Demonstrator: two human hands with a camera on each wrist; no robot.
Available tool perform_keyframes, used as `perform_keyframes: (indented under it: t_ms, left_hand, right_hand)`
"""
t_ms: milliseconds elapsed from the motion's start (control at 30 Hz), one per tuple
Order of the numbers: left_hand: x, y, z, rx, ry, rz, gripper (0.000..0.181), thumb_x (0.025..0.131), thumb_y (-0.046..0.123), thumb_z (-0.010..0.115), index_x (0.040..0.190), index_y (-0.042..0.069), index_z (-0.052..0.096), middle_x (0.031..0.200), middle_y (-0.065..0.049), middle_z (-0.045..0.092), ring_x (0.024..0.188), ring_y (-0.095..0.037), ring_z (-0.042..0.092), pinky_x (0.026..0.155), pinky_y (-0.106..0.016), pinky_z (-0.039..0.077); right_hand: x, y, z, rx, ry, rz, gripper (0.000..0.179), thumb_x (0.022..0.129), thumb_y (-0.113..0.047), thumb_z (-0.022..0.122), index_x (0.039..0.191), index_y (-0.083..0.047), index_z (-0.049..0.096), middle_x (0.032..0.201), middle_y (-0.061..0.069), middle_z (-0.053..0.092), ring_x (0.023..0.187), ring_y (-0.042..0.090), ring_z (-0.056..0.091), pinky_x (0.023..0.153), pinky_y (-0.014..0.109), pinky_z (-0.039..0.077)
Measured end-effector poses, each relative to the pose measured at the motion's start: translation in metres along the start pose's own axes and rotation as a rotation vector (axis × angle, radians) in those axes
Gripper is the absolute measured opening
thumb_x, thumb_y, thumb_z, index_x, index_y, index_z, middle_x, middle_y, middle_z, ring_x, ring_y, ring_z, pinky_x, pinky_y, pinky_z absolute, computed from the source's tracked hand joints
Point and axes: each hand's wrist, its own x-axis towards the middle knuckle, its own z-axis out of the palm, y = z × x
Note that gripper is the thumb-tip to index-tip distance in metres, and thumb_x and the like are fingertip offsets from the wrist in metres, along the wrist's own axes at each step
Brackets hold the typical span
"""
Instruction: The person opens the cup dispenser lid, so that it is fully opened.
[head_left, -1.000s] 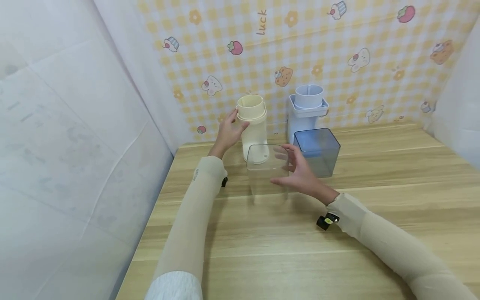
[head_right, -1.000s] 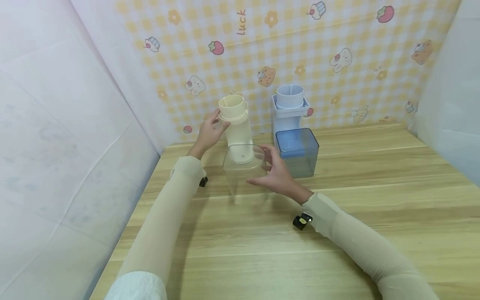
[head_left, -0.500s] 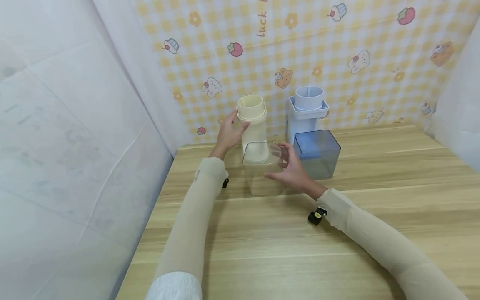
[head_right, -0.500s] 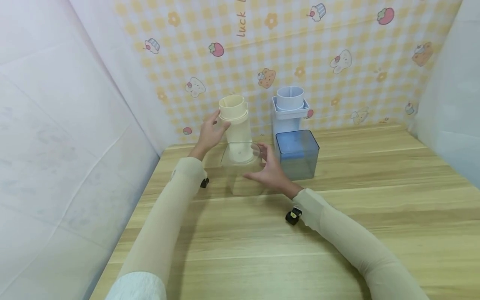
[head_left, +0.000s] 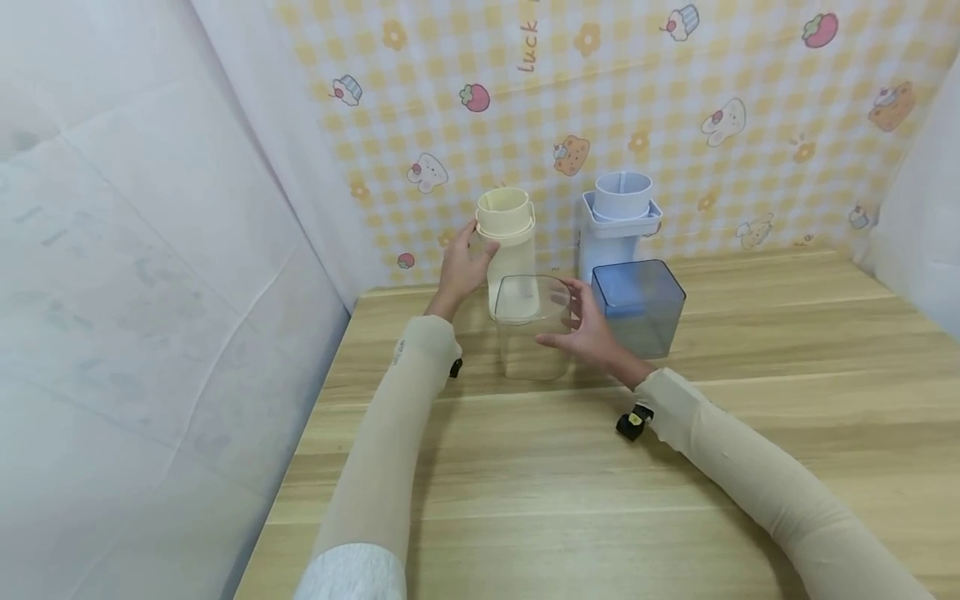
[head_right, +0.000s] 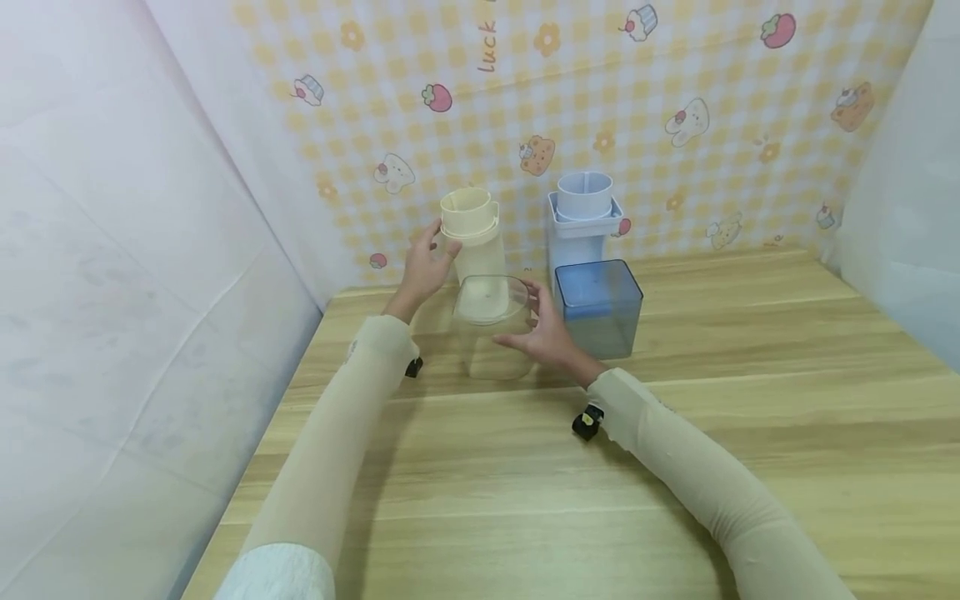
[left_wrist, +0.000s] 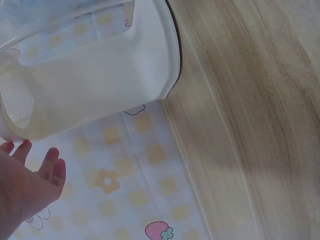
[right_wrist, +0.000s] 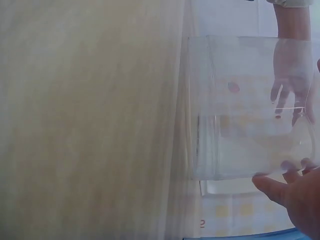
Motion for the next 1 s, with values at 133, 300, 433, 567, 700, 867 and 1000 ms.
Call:
perform_keyframes:
  t_ms: [133, 300, 433, 567, 700, 867, 1000]
  left_hand:
    - [-0.002, -0.001, 0.002, -0.002, 0.003, 0.002, 0.068, 0.099, 0.039, 0.059, 0.152, 0.003, 0.035, 0.155, -0.012, 0.040, 0.142, -0.024, 0.036, 0.113, -0.035, 0.034]
    - [-0.004, -0.001, 0.001, -0.019, -0.005, 0.004, 0.068, 0.101, 0.038, 0.057, 0.153, 0.003, 0.032, 0.155, -0.013, 0.038, 0.143, -0.024, 0.035, 0.112, -0.034, 0.035]
    - [-0.006, -0.002, 0.000, -0.022, -0.015, 0.002, 0.069, 0.101, 0.041, 0.055, 0.155, 0.005, 0.030, 0.156, -0.013, 0.037, 0.144, -0.025, 0.033, 0.115, -0.038, 0.032]
    - [-0.009, -0.004, 0.000, 0.010, -0.022, -0.026, 0.070, 0.100, 0.046, 0.054, 0.156, 0.011, 0.029, 0.158, -0.010, 0.035, 0.146, -0.025, 0.030, 0.118, -0.043, 0.026]
    - [-0.017, -0.005, -0.001, 0.029, -0.032, -0.036, 0.070, 0.101, 0.042, 0.053, 0.157, 0.009, 0.025, 0.159, -0.014, 0.030, 0.146, -0.029, 0.029, 0.117, -0.045, 0.027]
    - [-0.031, -0.002, -0.002, 0.012, -0.043, -0.055, 0.066, 0.102, 0.032, 0.053, 0.156, 0.006, 0.024, 0.160, -0.017, 0.026, 0.144, -0.035, 0.030, 0.115, -0.048, 0.031]
    - [-0.042, 0.007, -0.004, -0.018, -0.041, -0.047, 0.066, 0.103, 0.035, 0.052, 0.155, 0.005, 0.026, 0.159, -0.017, 0.027, 0.138, -0.039, 0.037, 0.110, -0.052, 0.036]
  right_hand:
    - [-0.004, -0.014, -0.001, -0.007, -0.022, -0.021, 0.089, 0.079, 0.010, 0.076, 0.149, 0.007, 0.020, 0.152, 0.030, 0.029, 0.137, 0.049, 0.031, 0.103, 0.068, 0.033]
    - [-0.002, -0.019, -0.004, -0.031, -0.075, -0.041, 0.083, 0.083, 0.013, 0.071, 0.150, 0.009, 0.020, 0.153, 0.031, 0.029, 0.137, 0.052, 0.030, 0.103, 0.070, 0.033]
    - [0.001, -0.018, -0.006, -0.035, -0.112, -0.041, 0.086, 0.085, 0.011, 0.069, 0.152, 0.008, 0.015, 0.156, 0.030, 0.024, 0.140, 0.052, 0.026, 0.104, 0.070, 0.031]
    - [0.003, -0.021, -0.006, -0.040, -0.111, -0.007, 0.096, 0.085, 0.009, 0.070, 0.155, 0.006, 0.004, 0.161, 0.028, 0.013, 0.144, 0.049, 0.020, 0.107, 0.067, 0.030]
    - [0.002, -0.032, -0.004, -0.065, -0.053, -0.010, 0.100, 0.083, 0.008, 0.072, 0.155, 0.005, 0.003, 0.161, 0.026, 0.011, 0.145, 0.046, 0.019, 0.109, 0.065, 0.029]
    - [0.000, -0.048, -0.004, -0.126, 0.020, -0.037, 0.096, 0.083, 0.004, 0.073, 0.156, 0.003, 0.010, 0.160, 0.023, 0.020, 0.144, 0.043, 0.023, 0.110, 0.062, 0.029]
    - [-0.001, -0.057, -0.005, -0.143, 0.066, -0.072, 0.092, 0.085, 0.002, 0.073, 0.156, 0.002, 0.015, 0.159, 0.023, 0.025, 0.142, 0.042, 0.027, 0.109, 0.062, 0.030]
